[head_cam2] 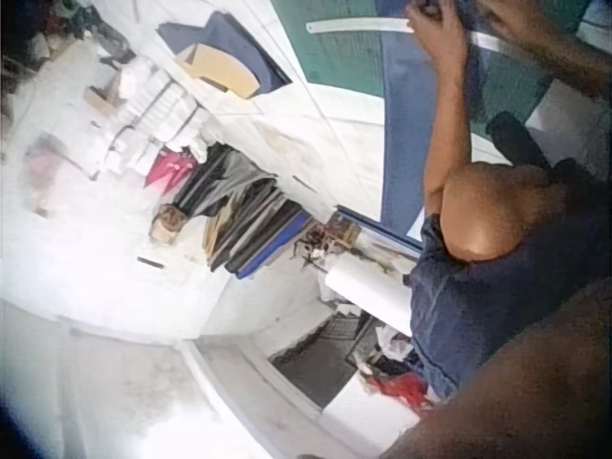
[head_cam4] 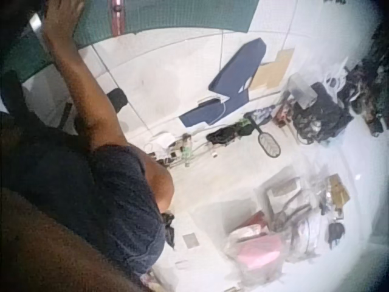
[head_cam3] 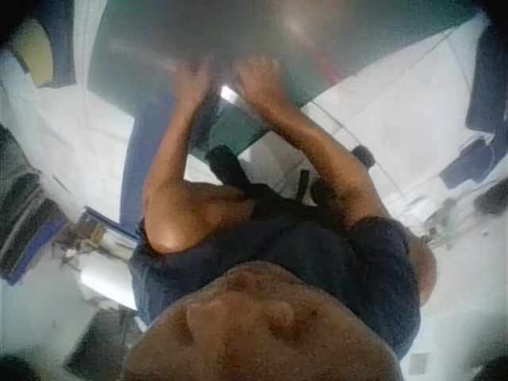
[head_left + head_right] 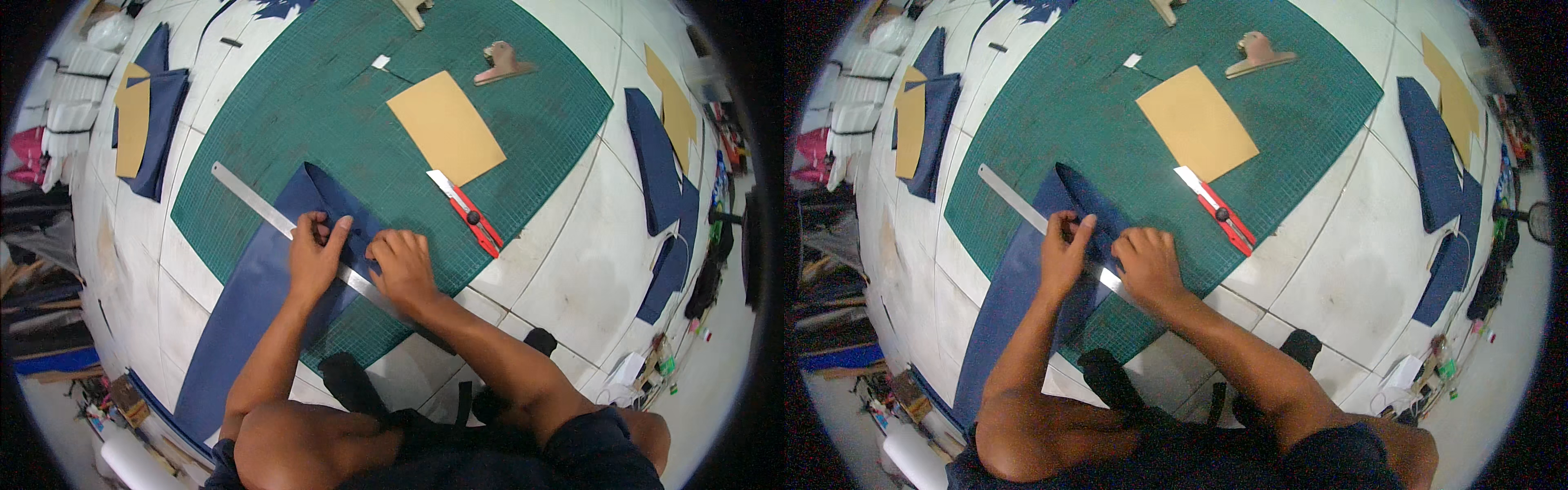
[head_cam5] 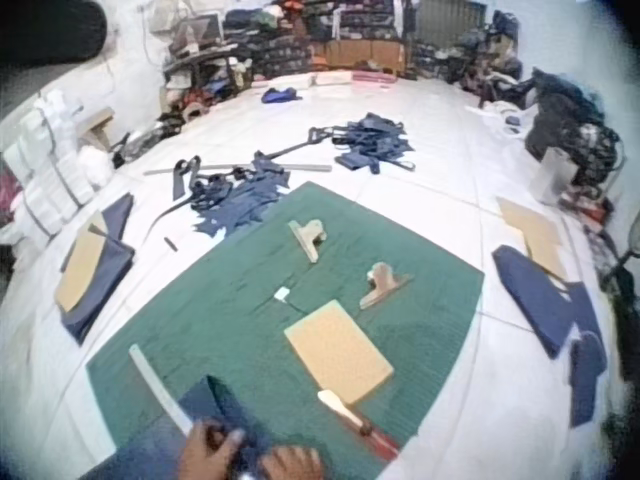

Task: The person aligns a long metal ruler and a cardboard template on blue synthetic fabric spread across a green cutting mat. They use a utility knife to cut sections of the fabric by hand and secure a piece with a metal clip.

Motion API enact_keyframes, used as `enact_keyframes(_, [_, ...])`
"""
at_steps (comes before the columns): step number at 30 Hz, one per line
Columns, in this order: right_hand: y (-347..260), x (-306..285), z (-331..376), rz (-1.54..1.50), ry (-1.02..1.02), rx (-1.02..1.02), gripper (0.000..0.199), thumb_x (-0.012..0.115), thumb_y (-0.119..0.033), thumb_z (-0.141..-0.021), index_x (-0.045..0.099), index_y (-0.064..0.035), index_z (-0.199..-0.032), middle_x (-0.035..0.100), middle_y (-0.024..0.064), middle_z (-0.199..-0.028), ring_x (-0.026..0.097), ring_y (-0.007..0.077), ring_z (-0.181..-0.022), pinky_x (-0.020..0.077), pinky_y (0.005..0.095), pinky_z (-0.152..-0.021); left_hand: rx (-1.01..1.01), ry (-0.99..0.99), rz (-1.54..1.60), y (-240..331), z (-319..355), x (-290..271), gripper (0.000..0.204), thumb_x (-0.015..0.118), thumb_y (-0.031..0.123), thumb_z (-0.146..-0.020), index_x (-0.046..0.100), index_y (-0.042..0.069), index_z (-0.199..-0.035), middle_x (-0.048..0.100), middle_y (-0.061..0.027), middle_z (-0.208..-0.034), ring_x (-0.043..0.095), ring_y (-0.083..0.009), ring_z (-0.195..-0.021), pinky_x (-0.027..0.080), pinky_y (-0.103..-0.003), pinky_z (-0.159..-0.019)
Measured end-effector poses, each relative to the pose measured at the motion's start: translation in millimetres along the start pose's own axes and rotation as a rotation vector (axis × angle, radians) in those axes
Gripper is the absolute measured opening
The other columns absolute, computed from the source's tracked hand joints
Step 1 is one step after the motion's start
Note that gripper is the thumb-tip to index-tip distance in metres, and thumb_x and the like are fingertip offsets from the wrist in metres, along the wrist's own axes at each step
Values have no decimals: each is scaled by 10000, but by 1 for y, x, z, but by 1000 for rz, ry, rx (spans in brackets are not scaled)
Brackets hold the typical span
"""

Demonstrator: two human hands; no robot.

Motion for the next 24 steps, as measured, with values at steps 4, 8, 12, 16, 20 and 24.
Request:
enact_keyframes(4, [-13,-4,-10,-14,-31,-14,317,768,-285,-812,618,-90,-1012,590,95,-1048,576,315,-1025,421,462,-845,-90,-51,182,-7,-1,2,276,725,264,-938,627,7,-913,533,-1,-696,499,-90,-634,403,-273,-576])
enact_keyframes(8, [25,-13,-29,-194,-47,370,406,743,-387,-876,626,-41,-1053,605,158,-1063,607,384,-987,473,498,-840,-109,-103,244,-15,1,1,224,704,214,-951,606,32,-865,464,46,-626,422,-60,-584,335,-261,-544])
enact_keyframes(12, [40,14,-42,-152,-348,507,431,668,-384,-931,659,22,-1074,683,260,-1007,657,457,-924,515,507,-836,-94,-134,318,-21,0,3,235,699,208,-954,586,41,-834,467,52,-628,416,-57,-583,329,-258,-544])
enact_keyframes(16, [24,28,-46,-364,-487,447,381,616,-331,-960,681,43,-972,684,276,-934,659,456,-879,508,513,-803,-82,-138,369,-23,-1,1,251,710,222,-950,585,39,-832,490,44,-645,429,-53,-602,332,-254,-550])
enact_keyframes(20, [11,35,-47,-490,-598,377,356,656,-301,-937,682,46,-865,671,262,-856,663,414,-797,493,494,-715,-96,-156,364,-22,0,-3,250,729,245,-940,618,32,-873,534,37,-687,446,-50,-627,338,-251,-556])
enact_keyframes(24, [19,42,-52,-483,-533,396,369,730,-309,-890,671,43,-795,656,230,-764,646,355,-693,478,452,-643,-65,-172,423,-18,-1,-3,255,737,257,-938,626,38,-866,502,54,-692,424,-48,-634,332,-252,-557])
Point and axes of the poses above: each hand's wrist, its own z-axis away from the middle knuckle, its own x-axis out of the palm, y = z × x, the point moved 10 cm from there along -z, towards the middle knuckle
